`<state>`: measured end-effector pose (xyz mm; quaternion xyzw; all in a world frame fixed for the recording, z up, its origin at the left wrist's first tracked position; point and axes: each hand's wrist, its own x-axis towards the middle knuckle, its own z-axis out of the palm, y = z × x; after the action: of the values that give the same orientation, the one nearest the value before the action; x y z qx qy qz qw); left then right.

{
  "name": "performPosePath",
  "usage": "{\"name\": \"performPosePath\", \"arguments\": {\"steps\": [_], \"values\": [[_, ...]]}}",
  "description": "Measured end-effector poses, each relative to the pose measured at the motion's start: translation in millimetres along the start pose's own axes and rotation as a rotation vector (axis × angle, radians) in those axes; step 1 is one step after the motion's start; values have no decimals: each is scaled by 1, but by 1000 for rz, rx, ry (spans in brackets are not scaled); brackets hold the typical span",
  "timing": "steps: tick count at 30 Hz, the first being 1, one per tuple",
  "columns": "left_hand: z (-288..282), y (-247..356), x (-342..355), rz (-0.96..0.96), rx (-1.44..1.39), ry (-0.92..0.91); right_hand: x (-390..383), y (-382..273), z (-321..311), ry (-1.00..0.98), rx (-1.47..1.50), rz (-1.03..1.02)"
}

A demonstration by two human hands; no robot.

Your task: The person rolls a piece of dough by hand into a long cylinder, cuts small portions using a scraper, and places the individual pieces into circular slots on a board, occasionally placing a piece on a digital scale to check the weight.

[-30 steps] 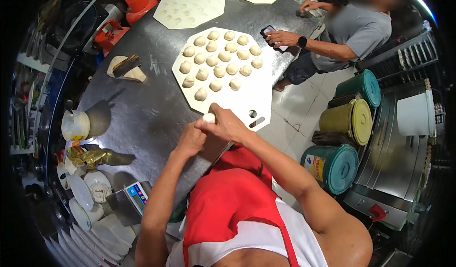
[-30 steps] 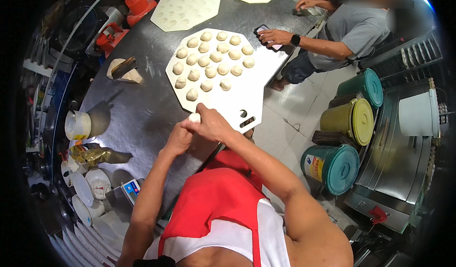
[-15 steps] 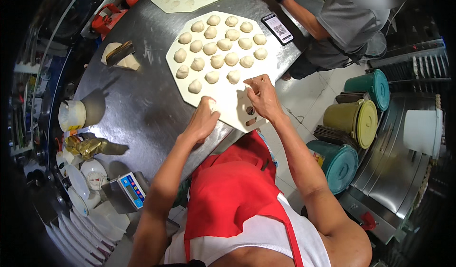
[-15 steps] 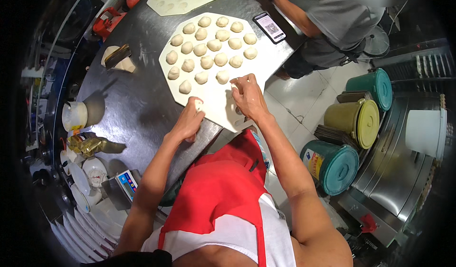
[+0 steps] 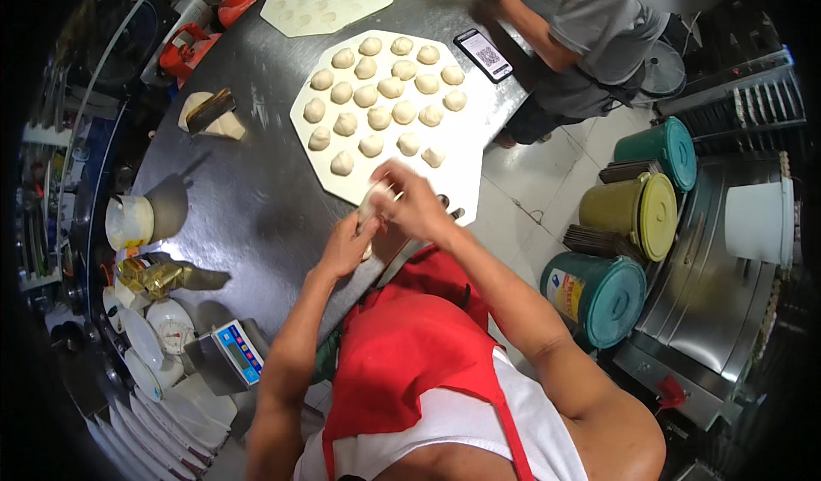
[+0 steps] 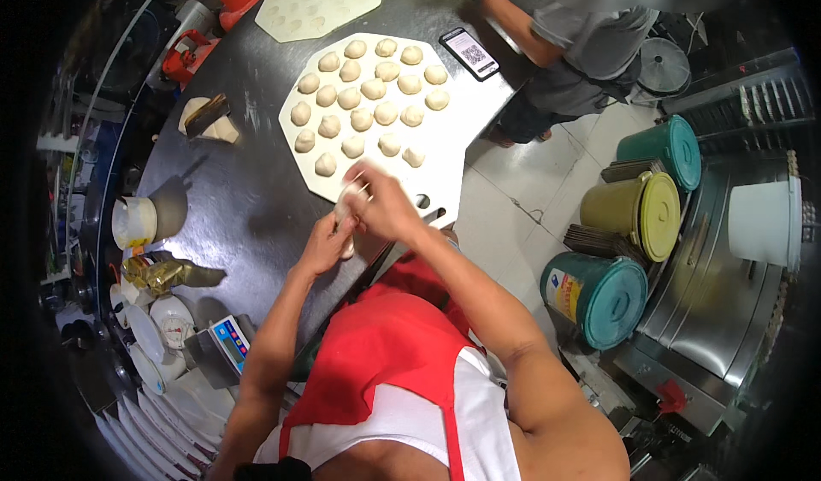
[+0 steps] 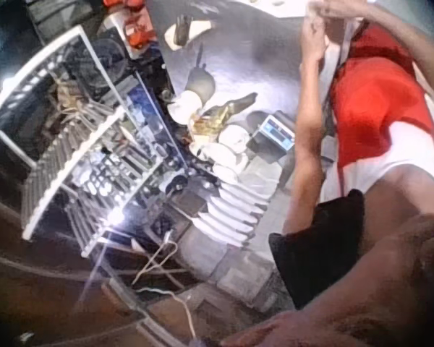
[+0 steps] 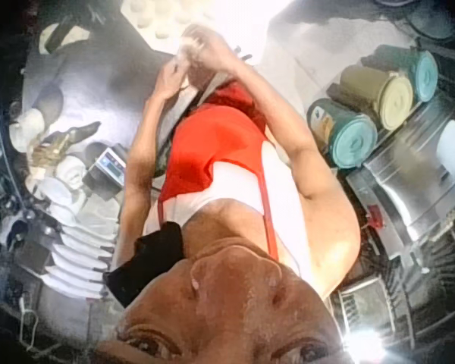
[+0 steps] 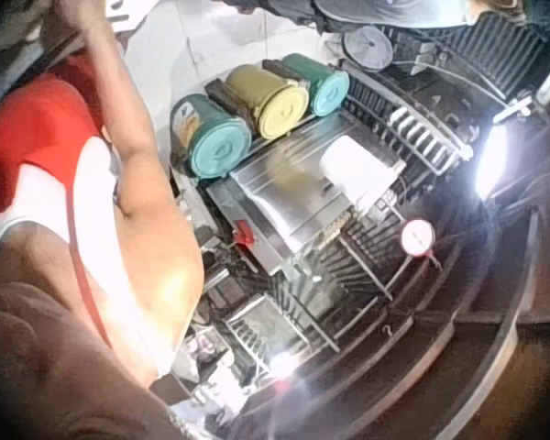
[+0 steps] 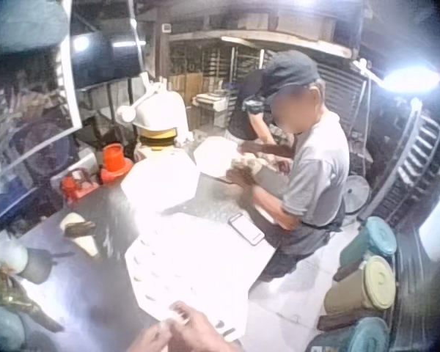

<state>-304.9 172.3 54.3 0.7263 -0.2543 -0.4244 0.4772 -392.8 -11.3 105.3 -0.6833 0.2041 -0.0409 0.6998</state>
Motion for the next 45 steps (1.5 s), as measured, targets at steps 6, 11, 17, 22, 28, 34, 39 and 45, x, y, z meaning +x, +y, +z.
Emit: {"name": "performPosePath", "arguments": {"steps": [6,11,17,22,28,34,39,45], "values": [[15,50,-17,324,510,6,-41,-8,18,242,-392,-52],[28,40,8,371,669,169,-34,-37,16,177,-455,-2],[33,22,41,-147,545,17,10,38,-87,299,-550,-135],[35,18,23,-22,274,14,54,71,-151,350,-642,-68],[37,10,10,-8,85,64,25,34,-87,225,-670,65],[-5,9,-11,307,280,130,-15,-57,-1,-145,55,27],[-3,49,-46,188,377,99,-45,-45,27,-22,-625,56],[18,18,-41,161,648,52,-47,-28,59,151,-561,-57]]}}
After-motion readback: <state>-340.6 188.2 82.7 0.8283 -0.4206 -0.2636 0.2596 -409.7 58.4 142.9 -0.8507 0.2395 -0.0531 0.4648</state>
